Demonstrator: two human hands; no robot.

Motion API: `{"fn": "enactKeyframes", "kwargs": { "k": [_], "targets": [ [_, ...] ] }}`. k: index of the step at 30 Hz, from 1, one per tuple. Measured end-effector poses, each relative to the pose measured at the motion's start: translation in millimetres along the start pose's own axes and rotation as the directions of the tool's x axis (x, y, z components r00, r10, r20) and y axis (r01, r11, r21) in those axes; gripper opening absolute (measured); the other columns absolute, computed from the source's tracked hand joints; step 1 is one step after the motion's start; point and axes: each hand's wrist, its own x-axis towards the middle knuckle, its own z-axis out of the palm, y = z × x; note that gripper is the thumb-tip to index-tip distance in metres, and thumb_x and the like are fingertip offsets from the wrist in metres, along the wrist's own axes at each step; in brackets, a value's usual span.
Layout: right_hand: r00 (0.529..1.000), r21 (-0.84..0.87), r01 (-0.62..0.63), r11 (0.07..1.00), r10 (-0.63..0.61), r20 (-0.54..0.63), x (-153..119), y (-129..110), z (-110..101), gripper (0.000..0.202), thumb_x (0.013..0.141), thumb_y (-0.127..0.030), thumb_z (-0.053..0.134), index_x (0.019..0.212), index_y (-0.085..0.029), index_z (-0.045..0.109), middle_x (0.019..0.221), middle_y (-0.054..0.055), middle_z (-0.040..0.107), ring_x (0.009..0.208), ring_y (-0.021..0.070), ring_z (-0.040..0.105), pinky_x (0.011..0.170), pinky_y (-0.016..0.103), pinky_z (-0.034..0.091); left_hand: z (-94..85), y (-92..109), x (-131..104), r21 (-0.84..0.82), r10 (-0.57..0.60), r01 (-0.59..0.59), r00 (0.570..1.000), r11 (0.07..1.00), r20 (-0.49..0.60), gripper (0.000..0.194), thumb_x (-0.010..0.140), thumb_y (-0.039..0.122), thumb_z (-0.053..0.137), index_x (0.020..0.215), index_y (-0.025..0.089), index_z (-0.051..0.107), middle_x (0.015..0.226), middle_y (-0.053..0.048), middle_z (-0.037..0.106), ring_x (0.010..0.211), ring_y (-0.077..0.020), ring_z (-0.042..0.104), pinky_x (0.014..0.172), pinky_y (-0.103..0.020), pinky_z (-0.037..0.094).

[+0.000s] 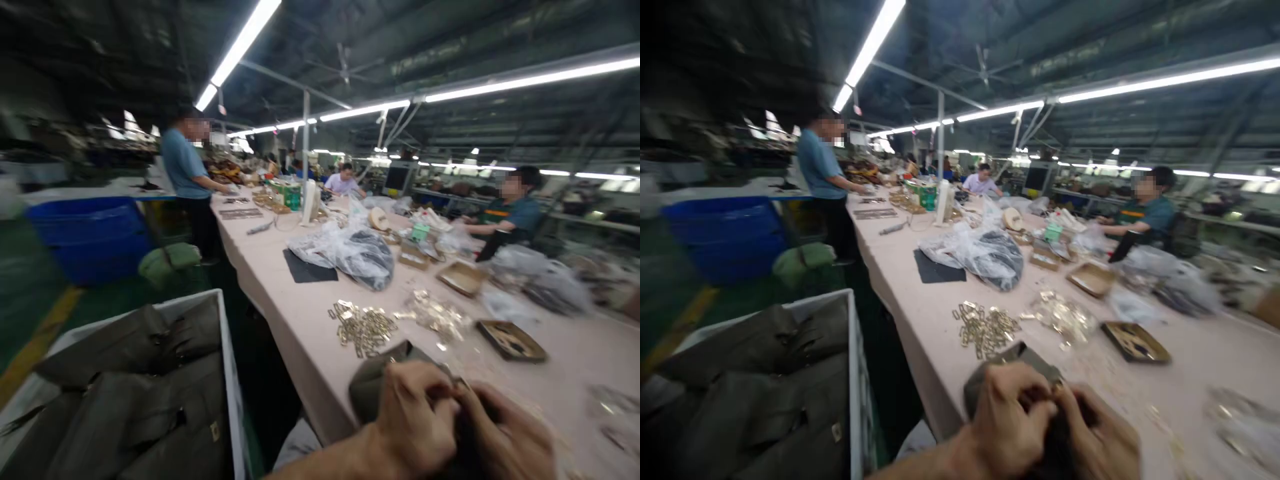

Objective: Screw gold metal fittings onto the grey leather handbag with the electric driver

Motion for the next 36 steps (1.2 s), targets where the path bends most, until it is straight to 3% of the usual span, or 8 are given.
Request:
{"fn": "enactKeyframes", "kwargs": {
  "k": [2,4,11,27,32,36],
  "targets": [
    [0.994,0.016,-0.106,0.994,0.105,0.025,-4.4,5.6,-6.5,0.047,0.083,-0.067,0.072,0.083,-0.02,0.076,0.079,0.004,0.072,0.07,0.0199,0.066,0.061,0.026,0.051,-2.4,2.0,2.2,0.063,0.08,-0.076,0.994,0.995,-0.079,0.008,0.081,0.018,0.071,0.082,0.022,0.077,0.084,-0.009,0.077,0.077,-0.0248,0.072,0.074,-0.037,0.059],
    [0.991,0.048,-0.135,0.99,0.134,0.028,-2.5,8.3,-6.8,0.047,0.087,-0.065,0.07,0.087,-0.018,0.077,0.08,0.004,0.071,0.074,0.0195,0.065,0.066,0.026,0.05,-2.9,0.1,5.0,0.104,0.151,-0.141,0.984,0.985,-0.098,0.008,0.083,0.014,0.07,0.082,0.02,0.075,0.083,-0.008,0.076,0.078,-0.0235,0.071,0.074,-0.035,0.057],
    [0.997,0.083,-0.071,0.994,0.071,0.005,1.2,8.4,-3.6,0.046,0.092,-0.06,0.068,0.086,-0.016,0.077,0.066,0.001,0.06,0.066,0.0145,0.054,0.061,0.024,0.042,11.8,-7.8,1.8,0.176,0.421,-0.394,0.892,0.902,-0.161,0.021,0.08,-0.001,0.067,0.086,0.018,0.072,0.085,-0.005,0.076,0.079,-0.0217,0.07,0.074,-0.034,0.054],
    [0.993,0.194,-0.114,0.974,0.105,0.055,4.0,12.9,-5.9,0.046,0.093,-0.059,0.07,0.077,-0.016,0.069,0.066,0.0,0.055,0.063,0.0123,0.046,0.056,0.024,0.036,30.2,-26.0,0.3,0.276,0.569,-0.513,0.801,0.813,-0.188,0.018,0.091,0.002,0.064,0.097,0.016,0.075,0.098,-0.011,0.079,0.088,-0.0248,0.073,0.082,-0.038,0.061],
    [0.991,0.241,-0.134,0.961,0.124,0.054,3.5,15.4,-3.9,0.049,0.095,-0.06,0.067,0.072,-0.017,0.065,0.06,-0.001,0.05,0.058,0.0118,0.044,0.053,0.024,0.035,35.6,-27.5,0.9,0.314,0.592,-0.521,0.781,0.794,-0.201,0.019,0.092,0.001,0.061,0.093,0.015,0.075,0.096,-0.013,0.077,0.085,-0.025,0.071,0.076,-0.038,0.061],
    [0.997,0.192,-0.07,0.979,0.06,0.054,3.2,15.2,-3.8,0.039,0.091,-0.056,0.074,0.083,-0.018,0.074,0.076,0.002,0.067,0.071,0.0154,0.06,0.068,0.025,0.048,36.1,-26.0,2.4,0.296,0.578,-0.514,0.791,0.805,-0.201,0.022,0.094,0.002,0.058,0.095,0.015,0.074,0.097,-0.012,0.077,0.087,-0.0248,0.071,0.079,-0.038,0.06]
  ]
}}
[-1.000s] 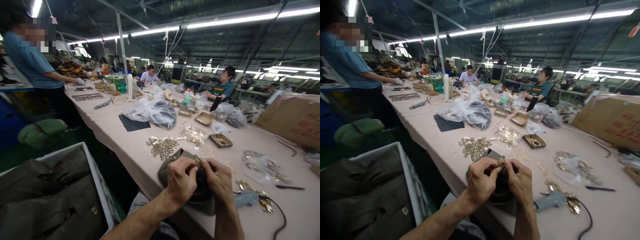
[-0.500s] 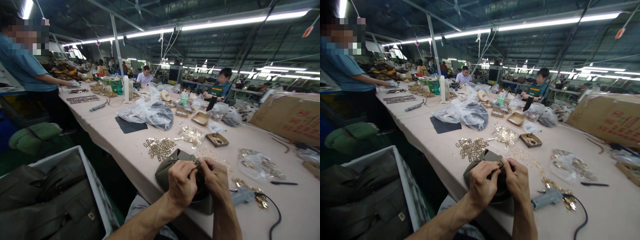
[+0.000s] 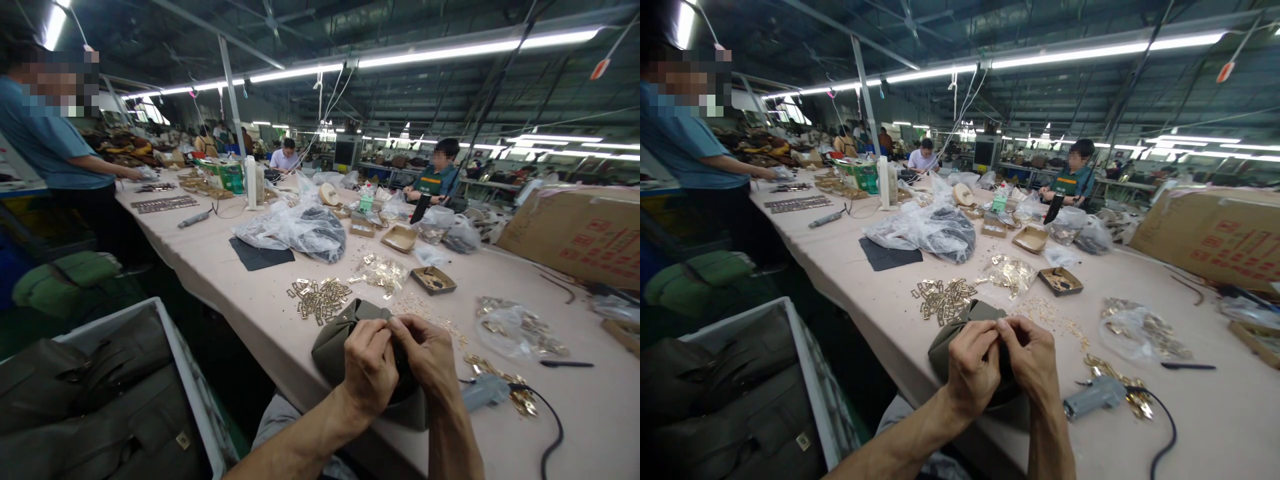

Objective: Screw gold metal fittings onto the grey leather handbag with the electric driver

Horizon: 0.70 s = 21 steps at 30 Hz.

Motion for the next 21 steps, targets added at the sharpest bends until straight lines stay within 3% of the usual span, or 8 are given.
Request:
{"fn": "enactKeyframes", "kwargs": {
  "k": [3,9,16,21],
  "targets": [
    [0.999,-0.052,0.026,0.998,-0.027,-0.023,0.1,-3.7,-0.4,0.037,0.088,-0.055,0.077,0.088,-0.018,0.077,0.084,0.004,0.073,0.078,0.0175,0.065,0.075,0.026,0.051,-5.4,0.3,3.4,-0.039,-0.026,0.028,0.999,0.999,0.044,0.021,0.095,0.003,0.058,0.096,0.017,0.073,0.097,-0.01,0.077,0.088,-0.0241,0.07,0.081,-0.039,0.06],
    [0.997,-0.004,-0.04,0.999,0.04,-0.061,3.3,-5.6,-2.5,0.042,0.085,-0.058,0.078,0.085,-0.017,0.076,0.071,0.002,0.067,0.066,0.015,0.058,0.062,0.025,0.045,-17.6,-2.9,5.6,0.06,-0.084,0.08,0.994,0.995,0.075,0.027,0.085,0.007,0.073,0.11,0.017,0.072,0.093,-0.009,0.076,0.089,-0.0282,0.067,0.082,-0.044,0.058],
    [0.998,0.013,-0.045,0.999,0.045,-0.038,6.2,-3.8,0.3,0.043,0.085,-0.058,0.078,0.085,-0.015,0.076,0.07,0.002,0.065,0.064,0.0139,0.054,0.059,0.025,0.042,-6.0,-7.4,-1.0,0.081,-0.064,0.058,0.995,0.995,0.073,0.013,0.089,0.007,0.066,0.094,0.017,0.073,0.086,-0.009,0.076,0.079,-0.0235,0.071,0.073,-0.036,0.058],
    [0.998,0.028,-0.061,0.998,0.061,-0.028,6.0,-5.5,0.7,0.043,0.085,-0.058,0.079,0.086,-0.015,0.076,0.07,0.002,0.065,0.064,0.0141,0.054,0.059,0.026,0.042,4.8,-1.7,-3.7,0.132,-0.081,0.076,0.996,0.988,0.034,0.015,0.092,0.009,0.06,0.093,0.016,0.073,0.077,-0.009,0.072,0.067,-0.0214,0.068,0.064,-0.032,0.056]
  ]
}}
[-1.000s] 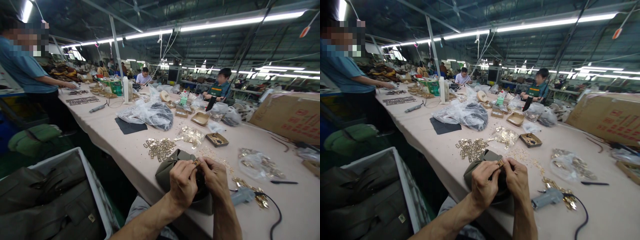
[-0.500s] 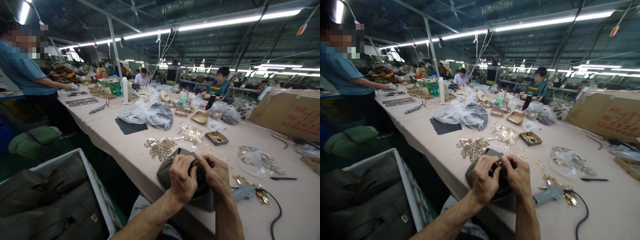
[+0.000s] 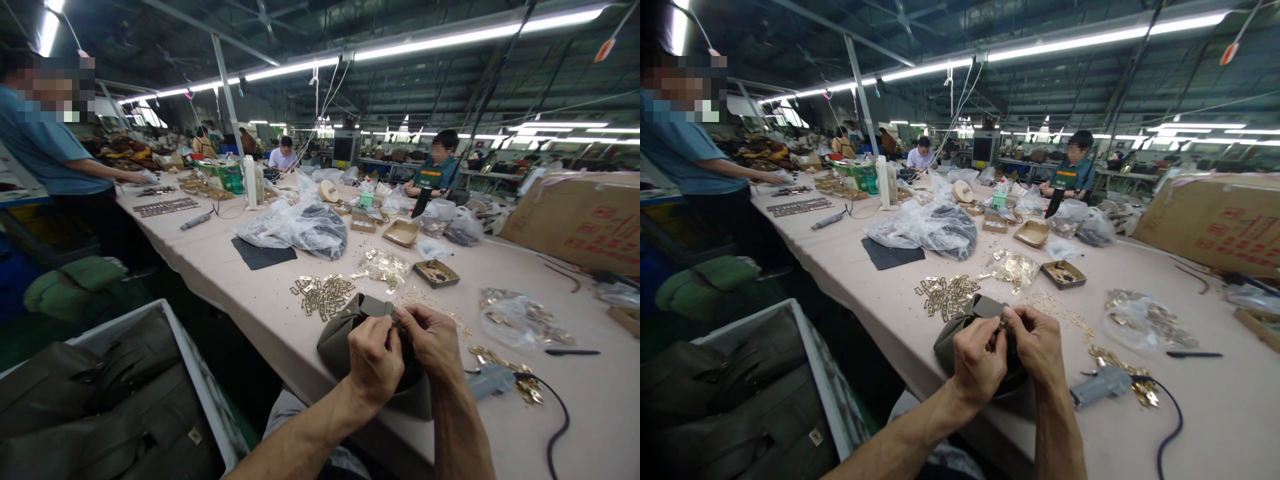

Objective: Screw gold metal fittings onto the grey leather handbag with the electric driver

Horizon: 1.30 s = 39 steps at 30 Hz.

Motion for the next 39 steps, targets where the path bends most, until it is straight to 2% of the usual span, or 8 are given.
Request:
{"fn": "enactKeyframes", "kwargs": {
  "k": [5,8,12,15,17,19,23,39],
  "targets": [
    [1.0,-0.027,0.026,0.999,-0.026,0.003,2.2,0.0,-4.9,0.042,0.085,-0.057,0.078,0.084,-0.015,0.075,0.072,0.003,0.065,0.067,0.0152,0.056,0.062,0.026,0.044,-3.4,1.9,3.1,-0.094,-0.038,0.041,0.999,0.995,0.032,0.014,0.093,0.012,0.061,0.088,0.016,0.074,0.076,-0.01,0.072,0.066,-0.0204,0.068,0.062,-0.031,0.057],
    [0.999,-0.038,0.037,0.999,-0.037,0.018,4.2,-2.0,-9.4,0.042,0.086,-0.057,0.077,0.08,-0.015,0.074,0.07,0.002,0.064,0.065,0.0147,0.054,0.06,0.025,0.043,-14.9,-4.1,13.3,-0.311,-0.135,0.2,0.967,0.929,0.218,0.014,0.093,0.017,0.065,0.099,0.017,0.077,0.083,-0.008,0.076,0.067,-0.0179,0.071,0.061,-0.026,0.06],
    [0.998,0.023,0.031,0.999,-0.032,0.045,6.1,-5.3,-11.7,0.043,0.086,-0.057,0.078,0.08,-0.015,0.075,0.069,0.003,0.063,0.064,0.0147,0.055,0.058,0.025,0.043,-21.4,-15.1,27.8,-0.493,-0.185,0.467,0.836,0.734,0.517,0.031,0.096,0.023,0.061,0.122,0.016,0.076,0.101,-0.011,0.08,0.066,-0.0167,0.075,0.054,-0.023,0.061],
    [0.997,0.056,0.01,0.998,-0.014,0.071,6.3,-3.3,-12.3,0.042,0.086,-0.056,0.078,0.083,-0.014,0.077,0.065,0.002,0.062,0.059,0.0129,0.052,0.054,0.024,0.041,-15.2,-19.7,31.4,-0.541,-0.241,0.655,0.726,0.528,0.644,0.036,0.095,0.03,0.063,0.12,0.008,0.077,0.087,-0.013,0.08,0.06,-0.0176,0.076,0.053,-0.022,0.061],
    [0.997,0.077,-0.006,0.997,0.001,0.075,6.0,0.7,-14.2,0.042,0.086,-0.055,0.079,0.09,-0.014,0.079,0.064,0.002,0.062,0.056,0.0123,0.05,0.051,0.024,0.04,-10.2,-20.1,31.1,-0.566,-0.288,0.714,0.692,0.413,0.662,0.038,0.091,0.033,0.069,0.114,0.004,0.078,0.075,-0.013,0.078,0.056,-0.0176,0.075,0.053,-0.021,0.061],
    [0.997,0.112,-0.018,0.994,0.009,0.081,5.8,5.9,-17.4,0.042,0.085,-0.053,0.081,0.099,-0.013,0.081,0.068,0.004,0.066,0.057,0.0135,0.054,0.052,0.025,0.042,-7.3,-19.0,30.9,-0.582,-0.32,0.733,0.679,0.352,0.661,0.04,0.087,0.035,0.074,0.11,0.002,0.079,0.074,-0.014,0.078,0.055,-0.0176,0.074,0.052,-0.021,0.06],
    [0.996,0.175,-0.025,0.984,0.009,0.093,6.3,15.3,-23.3,0.041,0.085,-0.048,0.083,0.11,-0.015,0.081,0.077,0.006,0.071,0.061,0.0146,0.058,0.056,0.026,0.046,-8.5,-15.8,33.9,-0.577,-0.335,0.75,0.661,0.322,0.672,0.042,0.084,0.037,0.077,0.106,0.002,0.081,0.079,-0.016,0.079,0.055,-0.0172,0.074,0.051,-0.02,0.059],
    [0.999,0.125,-0.036,0.992,0.032,0.037,5.7,8.1,-20.8,0.038,0.082,-0.05,0.084,0.1,-0.016,0.083,0.07,0.004,0.069,0.057,0.0149,0.057,0.053,0.026,0.048,-13.7,-14.6,35.0,-0.564,-0.316,0.761,0.647,0.321,0.694,0.045,0.085,0.043,0.078,0.106,0.004,0.082,0.084,-0.016,0.079,0.057,-0.016,0.075,0.054,-0.02,0.061]
  ]
}}
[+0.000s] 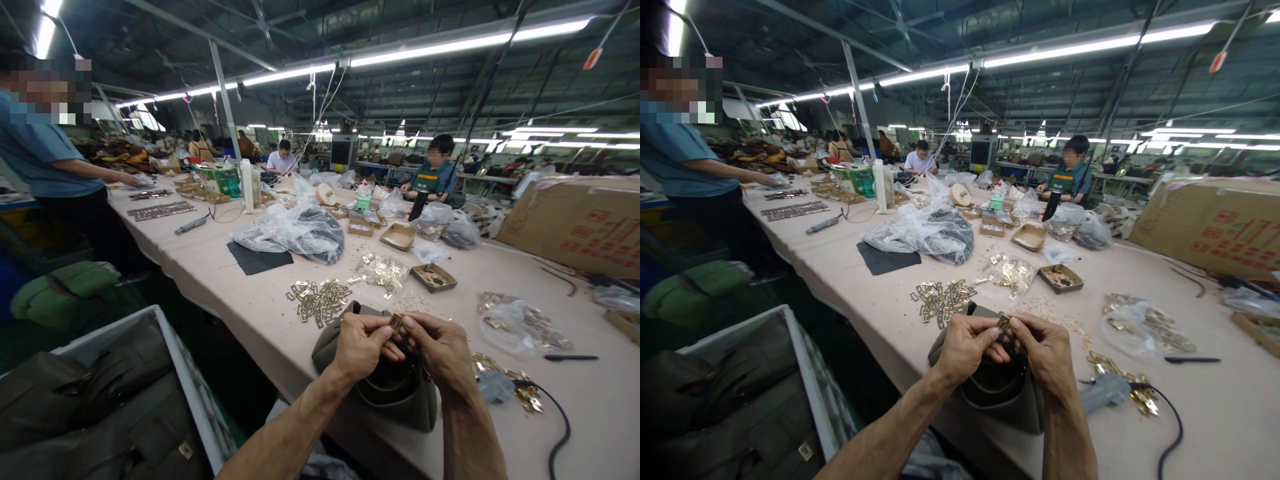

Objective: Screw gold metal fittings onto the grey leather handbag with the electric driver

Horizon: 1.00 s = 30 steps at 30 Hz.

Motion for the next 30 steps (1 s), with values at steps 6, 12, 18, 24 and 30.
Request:
{"fn": "enactKeyframes", "kwargs": {
  "k": [6,12,18,24,30],
  "targets": [
    [1.0,0.001,-0.011,1.0,0.011,-0.005,0.2,0.7,1.7,0.039,0.08,-0.05,0.085,0.099,-0.016,0.083,0.069,0.005,0.069,0.056,0.0154,0.057,0.052,0.027,0.047,-1.6,-0.9,-1.3,-0.003,0.006,-0.006,1.0,1.0,-0.007,0.046,0.085,0.045,0.079,0.106,0.004,0.082,0.086,-0.016,0.079,0.056,-0.0165,0.075,0.054,-0.021,0.061],
    [1.0,-0.037,0.002,0.999,-0.002,-0.005,-1.7,-7.2,7.5,0.039,0.08,-0.052,0.084,0.097,-0.016,0.084,0.069,0.005,0.069,0.057,0.0144,0.057,0.052,0.025,0.047,0.9,-3.1,-1.6,-0.024,0.013,-0.014,0.999,1.0,-0.043,0.038,0.085,0.036,0.077,0.105,0.004,0.083,0.079,-0.015,0.08,0.056,-0.0157,0.074,0.053,-0.019,0.06],
    [0.999,-0.077,0.01,0.997,-0.013,-0.031,-1.4,-7.8,13.0,0.041,0.078,-0.053,0.086,0.094,-0.015,0.083,0.075,0.007,0.073,0.059,0.0144,0.059,0.054,0.025,0.048,1.0,-3.5,0.0,-0.044,-0.01,0.008,0.999,0.999,-0.051,0.038,0.084,0.035,0.078,0.104,0.003,0.082,0.072,-0.014,0.078,0.055,-0.0168,0.075,0.055,-0.019,0.061],
    [1.0,-0.06,-0.002,0.998,0.0,-0.03,-0.5,-5.7,11.2,0.041,0.079,-0.053,0.086,0.094,-0.015,0.083,0.08,0.008,0.074,0.065,0.0159,0.062,0.057,0.026,0.049,-4.4,-1.2,-1.3,-0.11,-0.055,0.056,0.998,0.992,0.017,0.047,0.081,0.038,0.082,0.11,0.001,0.08,0.084,-0.017,0.08,0.064,-0.02,0.079,0.061,-0.021,0.063],
    [1.0,-0.041,0.025,0.999,-0.026,-0.017,-0.6,-5.2,10.9,0.038,0.078,-0.051,0.088,0.093,-0.016,0.083,0.076,0.006,0.072,0.06,0.0137,0.058,0.055,0.025,0.047,-3.6,-1.0,-3.3,-0.11,-0.044,0.043,0.999,0.993,-0.004,0.044,0.078,0.034,0.081,0.106,0.0,0.081,0.078,-0.016,0.079,0.062,-0.0211,0.078,0.06,-0.022,0.064]
  ]
}}
